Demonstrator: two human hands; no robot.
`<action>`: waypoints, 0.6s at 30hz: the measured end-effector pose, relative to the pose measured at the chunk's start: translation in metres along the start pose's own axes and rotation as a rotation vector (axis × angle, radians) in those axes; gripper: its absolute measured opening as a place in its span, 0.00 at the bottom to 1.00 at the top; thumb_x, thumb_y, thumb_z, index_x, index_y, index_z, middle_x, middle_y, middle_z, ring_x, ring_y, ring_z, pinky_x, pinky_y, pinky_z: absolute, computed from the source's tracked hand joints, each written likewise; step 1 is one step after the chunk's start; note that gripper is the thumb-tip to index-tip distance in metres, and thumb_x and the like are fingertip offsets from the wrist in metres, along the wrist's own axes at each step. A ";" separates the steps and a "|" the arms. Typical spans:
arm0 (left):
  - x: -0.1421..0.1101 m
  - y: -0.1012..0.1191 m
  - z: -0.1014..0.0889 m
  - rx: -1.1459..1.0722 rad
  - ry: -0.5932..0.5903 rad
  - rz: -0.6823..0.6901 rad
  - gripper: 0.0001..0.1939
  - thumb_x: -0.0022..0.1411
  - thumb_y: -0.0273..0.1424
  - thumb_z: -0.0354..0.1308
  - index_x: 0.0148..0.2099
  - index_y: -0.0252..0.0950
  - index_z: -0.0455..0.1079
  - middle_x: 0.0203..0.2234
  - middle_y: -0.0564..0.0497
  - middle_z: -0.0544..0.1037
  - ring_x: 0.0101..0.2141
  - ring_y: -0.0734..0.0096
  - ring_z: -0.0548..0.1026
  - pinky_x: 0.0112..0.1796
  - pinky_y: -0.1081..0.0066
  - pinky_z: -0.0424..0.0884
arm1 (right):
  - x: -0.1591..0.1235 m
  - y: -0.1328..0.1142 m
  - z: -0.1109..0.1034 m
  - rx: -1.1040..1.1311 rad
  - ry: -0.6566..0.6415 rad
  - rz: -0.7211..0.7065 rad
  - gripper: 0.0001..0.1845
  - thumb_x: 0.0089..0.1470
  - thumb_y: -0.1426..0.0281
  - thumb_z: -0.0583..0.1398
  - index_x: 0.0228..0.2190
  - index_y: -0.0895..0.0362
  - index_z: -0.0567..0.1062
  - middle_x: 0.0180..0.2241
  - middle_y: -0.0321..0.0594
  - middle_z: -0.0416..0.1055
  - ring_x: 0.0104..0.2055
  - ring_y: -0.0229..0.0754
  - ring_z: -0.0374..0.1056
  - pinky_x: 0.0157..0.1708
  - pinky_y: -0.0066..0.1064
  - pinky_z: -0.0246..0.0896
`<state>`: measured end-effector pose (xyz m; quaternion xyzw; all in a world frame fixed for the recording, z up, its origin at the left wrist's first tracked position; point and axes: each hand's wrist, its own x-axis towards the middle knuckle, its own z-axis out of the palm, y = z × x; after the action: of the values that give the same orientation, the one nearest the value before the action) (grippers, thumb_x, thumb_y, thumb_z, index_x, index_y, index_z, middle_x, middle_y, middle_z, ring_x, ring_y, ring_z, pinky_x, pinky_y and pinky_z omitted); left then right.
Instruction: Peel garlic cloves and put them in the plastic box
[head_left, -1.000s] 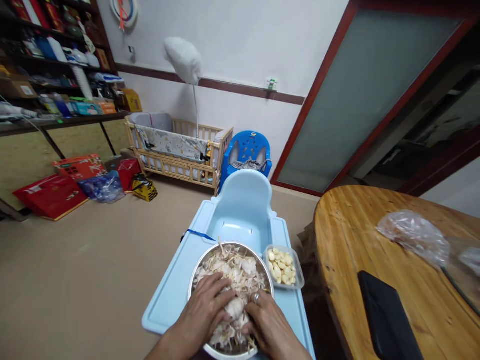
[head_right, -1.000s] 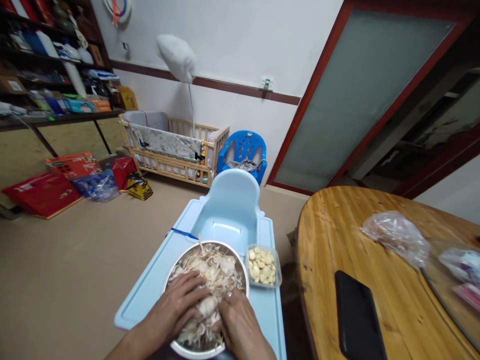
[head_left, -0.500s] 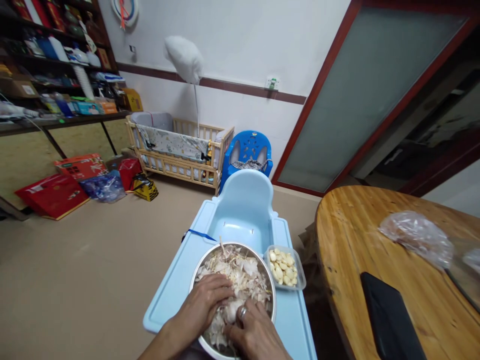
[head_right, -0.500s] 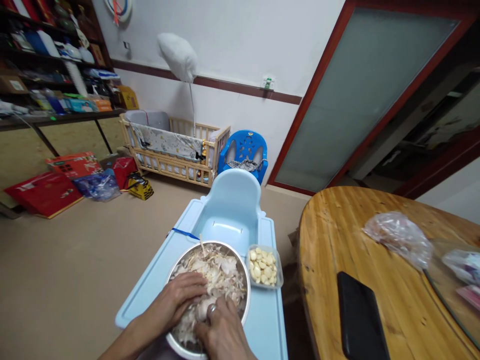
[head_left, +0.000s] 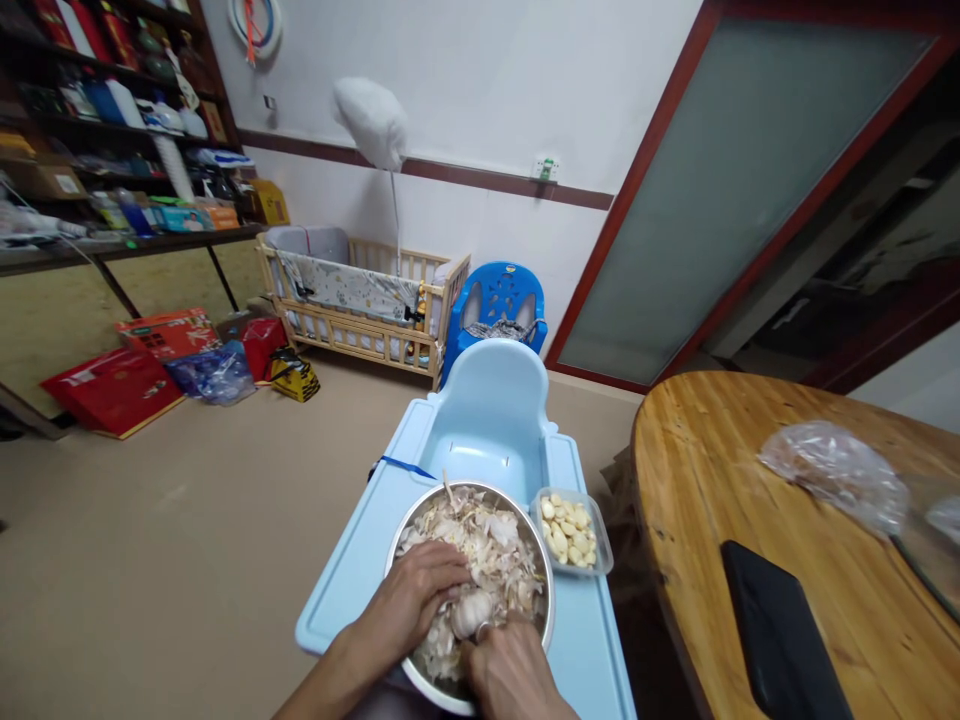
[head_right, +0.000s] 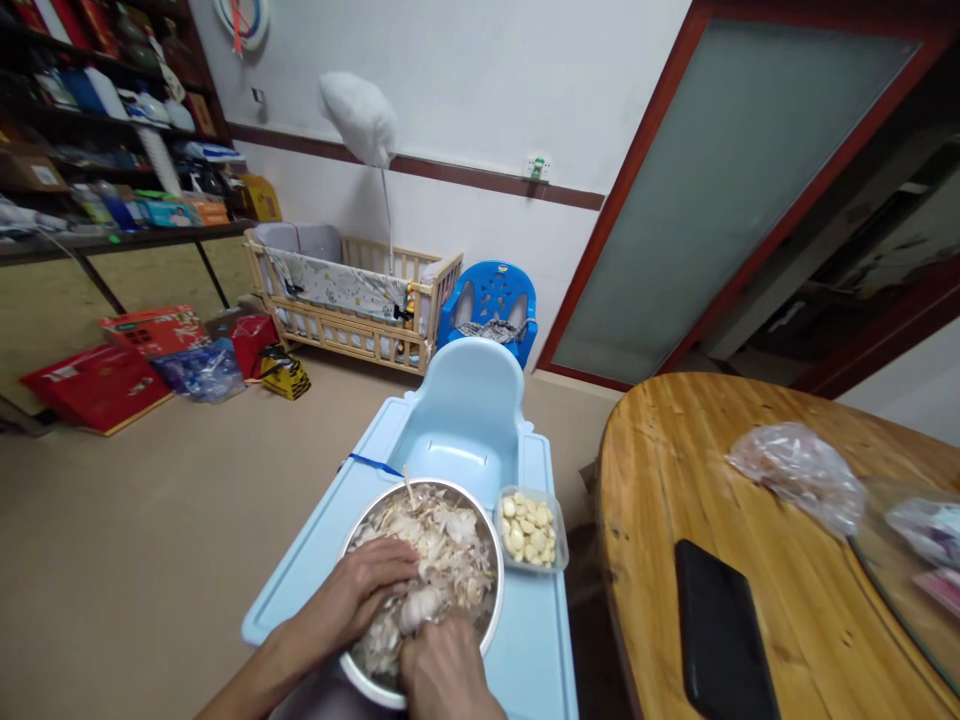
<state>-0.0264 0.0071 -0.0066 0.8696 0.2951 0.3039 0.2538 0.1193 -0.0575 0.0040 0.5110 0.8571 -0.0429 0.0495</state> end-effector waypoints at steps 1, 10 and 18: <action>0.001 0.001 -0.001 -0.004 -0.006 -0.001 0.11 0.59 0.23 0.53 0.41 0.37 0.74 0.39 0.45 0.78 0.42 0.63 0.73 0.44 0.62 0.69 | 0.000 0.001 -0.001 0.007 -0.002 0.002 0.13 0.40 0.86 0.57 0.21 0.60 0.78 0.20 0.48 0.77 0.20 0.46 0.70 0.21 0.33 0.56; 0.002 0.000 -0.011 -0.068 -0.020 -0.014 0.14 0.62 0.23 0.49 0.46 0.36 0.72 0.41 0.48 0.78 0.46 0.66 0.71 0.48 0.63 0.66 | -0.017 0.017 -0.030 0.254 -0.009 0.008 0.11 0.48 0.79 0.57 0.27 0.53 0.77 0.24 0.37 0.74 0.27 0.40 0.68 0.23 0.27 0.48; -0.002 0.015 -0.025 -0.051 -0.027 0.045 0.11 0.59 0.23 0.54 0.44 0.37 0.73 0.39 0.48 0.77 0.46 0.64 0.69 0.48 0.61 0.65 | -0.025 0.040 -0.033 0.212 0.036 0.191 0.12 0.54 0.77 0.54 0.26 0.56 0.76 0.26 0.40 0.71 0.29 0.41 0.66 0.26 0.27 0.51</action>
<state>-0.0396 0.0017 0.0193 0.8732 0.2643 0.3051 0.2730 0.1649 -0.0561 0.0395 0.5933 0.7960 -0.1191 -0.0160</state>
